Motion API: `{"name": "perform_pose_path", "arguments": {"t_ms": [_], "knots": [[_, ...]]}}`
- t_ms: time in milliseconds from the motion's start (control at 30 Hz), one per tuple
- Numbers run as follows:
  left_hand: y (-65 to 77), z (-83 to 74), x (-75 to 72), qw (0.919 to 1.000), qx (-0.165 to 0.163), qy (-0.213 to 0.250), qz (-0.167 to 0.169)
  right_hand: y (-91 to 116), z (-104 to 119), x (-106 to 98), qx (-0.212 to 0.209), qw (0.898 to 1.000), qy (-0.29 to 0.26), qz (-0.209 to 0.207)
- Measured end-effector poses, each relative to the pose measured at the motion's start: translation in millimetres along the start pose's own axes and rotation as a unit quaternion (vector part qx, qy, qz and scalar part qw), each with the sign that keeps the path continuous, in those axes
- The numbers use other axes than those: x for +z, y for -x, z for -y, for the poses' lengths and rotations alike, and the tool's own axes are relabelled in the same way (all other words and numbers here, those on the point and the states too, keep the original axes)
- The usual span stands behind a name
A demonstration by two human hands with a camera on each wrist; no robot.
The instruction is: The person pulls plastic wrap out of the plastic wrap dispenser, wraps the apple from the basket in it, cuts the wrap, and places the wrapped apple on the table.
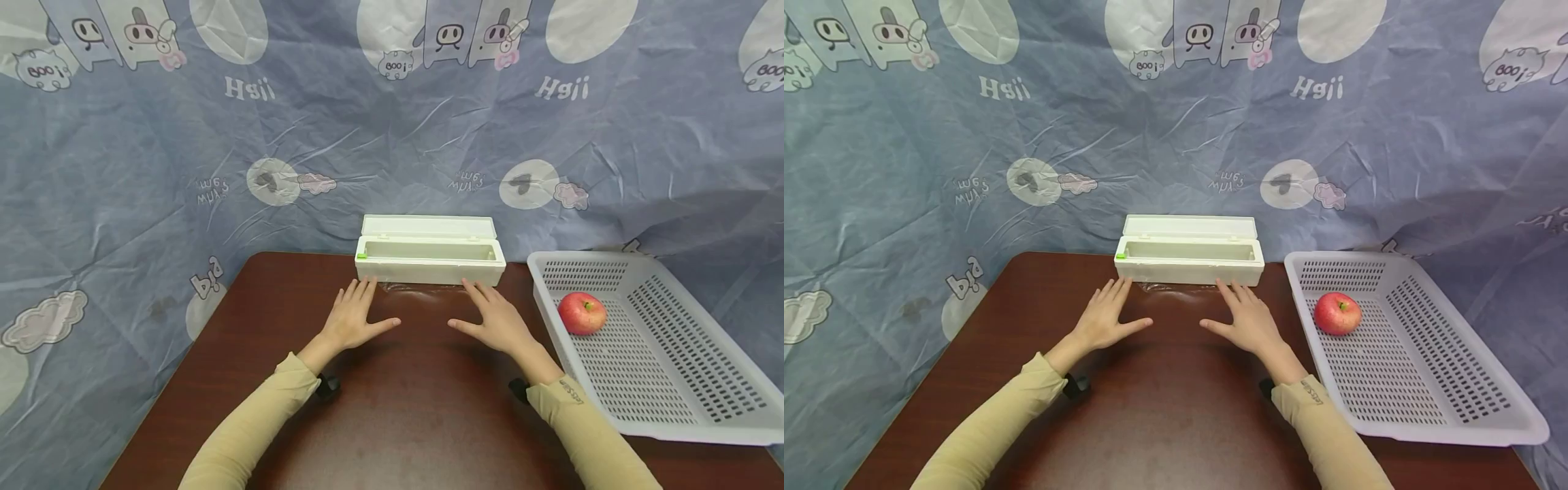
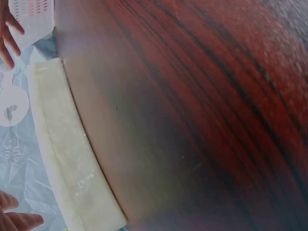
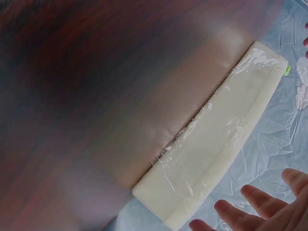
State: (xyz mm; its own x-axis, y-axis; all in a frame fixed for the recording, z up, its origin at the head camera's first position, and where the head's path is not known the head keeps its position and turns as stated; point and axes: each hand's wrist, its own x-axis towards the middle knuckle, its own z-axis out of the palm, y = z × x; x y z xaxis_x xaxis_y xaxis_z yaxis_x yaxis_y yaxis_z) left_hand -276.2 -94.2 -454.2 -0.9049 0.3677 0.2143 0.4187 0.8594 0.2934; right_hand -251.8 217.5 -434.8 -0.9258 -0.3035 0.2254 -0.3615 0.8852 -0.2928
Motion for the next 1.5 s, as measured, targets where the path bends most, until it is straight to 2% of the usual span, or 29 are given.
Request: {"name": "perform_pose_path", "arguments": {"t_ms": [133,333,433,633,867,967,1067,1333,1500], "knots": [[-0.3,1.6,1.6,0.9982,-0.011,0.057,-0.014,0,-2,3,0.008,0.999,-0.041,-0.012],[-2.8,6.9,6.7,0.9902,-0.014,0.129,-0.051,-2,-7,6,0.023,0.992,-0.117,-0.033],[-3.3,8.8,8.2,0.9854,-0.027,0.161,-0.049,-3,-10,9,0.05,0.983,-0.171,-0.045],[-5.4,11.9,10.5,0.9721,-0.059,0.222,-0.047,-4,-16,15,0.095,0.958,-0.259,-0.084],[-13.2,20.1,20.7,0.9414,-0.065,0.322,-0.076,-8,-21,22,0.126,0.929,-0.317,-0.142],[-17.4,22.7,24.5,0.9334,-0.073,0.341,-0.086,-11,-25,25,0.147,0.912,-0.348,-0.159],[-21.7,25.1,27.0,0.9231,-0.08,0.364,-0.094,-15,-30,28,0.161,0.901,-0.368,-0.165],[-30.7,31.4,30.9,0.8932,-0.108,0.422,-0.113,-23,-39,34,0.176,0.887,-0.384,-0.184],[-34.8,33.4,31.4,0.8854,-0.119,0.434,-0.115,-28,-44,36,0.184,0.879,-0.391,-0.199]]}}
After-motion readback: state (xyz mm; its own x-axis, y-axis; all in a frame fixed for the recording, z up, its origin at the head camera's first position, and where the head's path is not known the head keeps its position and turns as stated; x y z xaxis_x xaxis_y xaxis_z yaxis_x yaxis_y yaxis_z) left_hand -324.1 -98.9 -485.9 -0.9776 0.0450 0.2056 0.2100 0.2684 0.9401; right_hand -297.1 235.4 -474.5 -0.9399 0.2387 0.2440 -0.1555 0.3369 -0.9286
